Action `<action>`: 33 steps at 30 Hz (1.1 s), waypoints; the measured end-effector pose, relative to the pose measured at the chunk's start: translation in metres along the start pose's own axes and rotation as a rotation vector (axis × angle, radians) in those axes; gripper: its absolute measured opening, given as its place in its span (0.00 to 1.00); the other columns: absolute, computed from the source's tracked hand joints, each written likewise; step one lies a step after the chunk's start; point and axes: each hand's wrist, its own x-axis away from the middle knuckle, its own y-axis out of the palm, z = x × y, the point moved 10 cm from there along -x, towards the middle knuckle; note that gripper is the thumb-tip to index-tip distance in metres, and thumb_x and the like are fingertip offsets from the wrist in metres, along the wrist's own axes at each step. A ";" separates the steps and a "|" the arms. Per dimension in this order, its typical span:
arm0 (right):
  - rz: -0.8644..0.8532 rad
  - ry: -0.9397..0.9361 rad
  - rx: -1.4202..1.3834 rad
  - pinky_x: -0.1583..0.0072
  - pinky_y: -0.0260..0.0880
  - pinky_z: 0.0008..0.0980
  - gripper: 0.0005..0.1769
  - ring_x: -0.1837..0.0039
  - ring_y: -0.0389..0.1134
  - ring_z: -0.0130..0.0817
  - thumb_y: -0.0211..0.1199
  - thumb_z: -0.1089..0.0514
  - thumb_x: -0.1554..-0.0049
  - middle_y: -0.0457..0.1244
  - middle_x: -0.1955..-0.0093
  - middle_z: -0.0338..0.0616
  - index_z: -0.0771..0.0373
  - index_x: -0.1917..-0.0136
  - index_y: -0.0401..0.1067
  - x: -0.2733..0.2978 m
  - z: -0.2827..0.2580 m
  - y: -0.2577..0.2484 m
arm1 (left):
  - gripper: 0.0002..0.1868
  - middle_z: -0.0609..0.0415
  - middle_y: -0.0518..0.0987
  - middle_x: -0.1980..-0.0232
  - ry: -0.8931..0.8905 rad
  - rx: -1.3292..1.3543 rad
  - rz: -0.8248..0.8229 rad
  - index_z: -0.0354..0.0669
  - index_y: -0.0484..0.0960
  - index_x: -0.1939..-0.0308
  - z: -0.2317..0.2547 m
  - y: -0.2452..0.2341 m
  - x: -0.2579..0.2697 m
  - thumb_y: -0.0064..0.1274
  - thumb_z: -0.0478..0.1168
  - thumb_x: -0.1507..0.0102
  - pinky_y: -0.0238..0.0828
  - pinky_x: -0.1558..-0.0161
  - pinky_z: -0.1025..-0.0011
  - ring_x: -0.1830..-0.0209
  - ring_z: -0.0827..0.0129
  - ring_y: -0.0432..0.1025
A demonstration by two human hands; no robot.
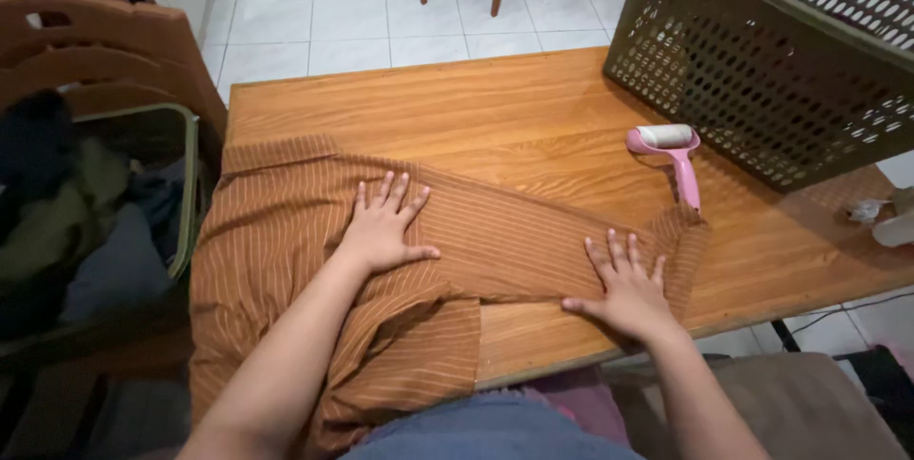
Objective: The person uses a pink lint roller to remove lint and debris from a brown striped shirt laid on a wooden table. The person repeatedly rolls the lint roller over the shirt's body and sleeves, occasionally repositioning the fabric to access different areas.
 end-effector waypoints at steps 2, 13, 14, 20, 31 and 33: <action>-0.084 -0.047 -0.086 0.22 0.27 0.60 0.59 0.14 0.29 0.46 0.68 0.23 0.54 0.34 0.14 0.43 0.41 0.19 0.48 -0.015 0.022 0.013 | 0.64 0.47 0.35 0.16 -0.007 0.002 -0.007 0.65 0.40 0.19 0.002 -0.002 -0.004 0.40 0.88 0.50 0.16 0.25 0.42 0.16 0.53 0.25; 0.455 0.273 -0.158 0.33 0.58 0.60 0.42 0.31 0.62 0.63 0.63 0.49 0.40 0.60 0.28 0.62 0.54 0.16 0.54 -0.142 0.170 -0.075 | 0.67 0.44 0.46 0.19 0.034 0.139 0.157 0.48 0.49 0.21 0.001 -0.014 0.005 0.50 0.84 0.52 0.22 0.25 0.44 0.18 0.53 0.36; 0.402 0.314 -0.140 0.32 0.57 0.62 0.41 0.30 0.63 0.61 0.61 0.50 0.39 0.62 0.29 0.59 0.51 0.15 0.54 -0.141 0.159 -0.079 | 0.66 0.43 0.50 0.20 0.047 0.182 0.198 0.48 0.53 0.22 0.002 -0.019 0.009 0.53 0.82 0.52 0.25 0.25 0.45 0.18 0.52 0.39; 0.248 -0.235 -0.446 0.48 0.69 0.42 0.09 0.49 0.67 0.45 0.58 0.55 0.34 0.63 0.52 0.51 0.60 0.45 0.75 -0.097 -0.005 -0.091 | 0.43 0.48 0.71 0.30 -0.011 0.213 0.134 0.50 0.75 0.35 0.004 -0.020 0.029 0.53 0.75 0.42 0.51 0.22 0.53 0.23 0.56 0.60; -0.430 0.122 -0.294 0.31 0.69 0.43 0.20 0.35 0.74 0.36 0.64 0.43 0.43 0.73 0.38 0.37 0.38 0.39 0.83 -0.026 0.066 -0.031 | 0.63 0.50 0.44 0.17 0.025 0.108 0.088 0.53 0.50 0.21 -0.024 0.003 0.073 0.47 0.83 0.49 0.25 0.22 0.51 0.16 0.60 0.35; -0.441 0.082 -0.292 0.28 0.68 0.43 0.22 0.33 0.73 0.35 0.69 0.43 0.46 0.75 0.36 0.39 0.38 0.38 0.82 -0.028 0.062 -0.043 | 0.64 0.50 0.45 0.17 0.018 0.108 0.088 0.51 0.50 0.21 -0.026 0.004 0.071 0.48 0.84 0.50 0.25 0.22 0.51 0.16 0.61 0.36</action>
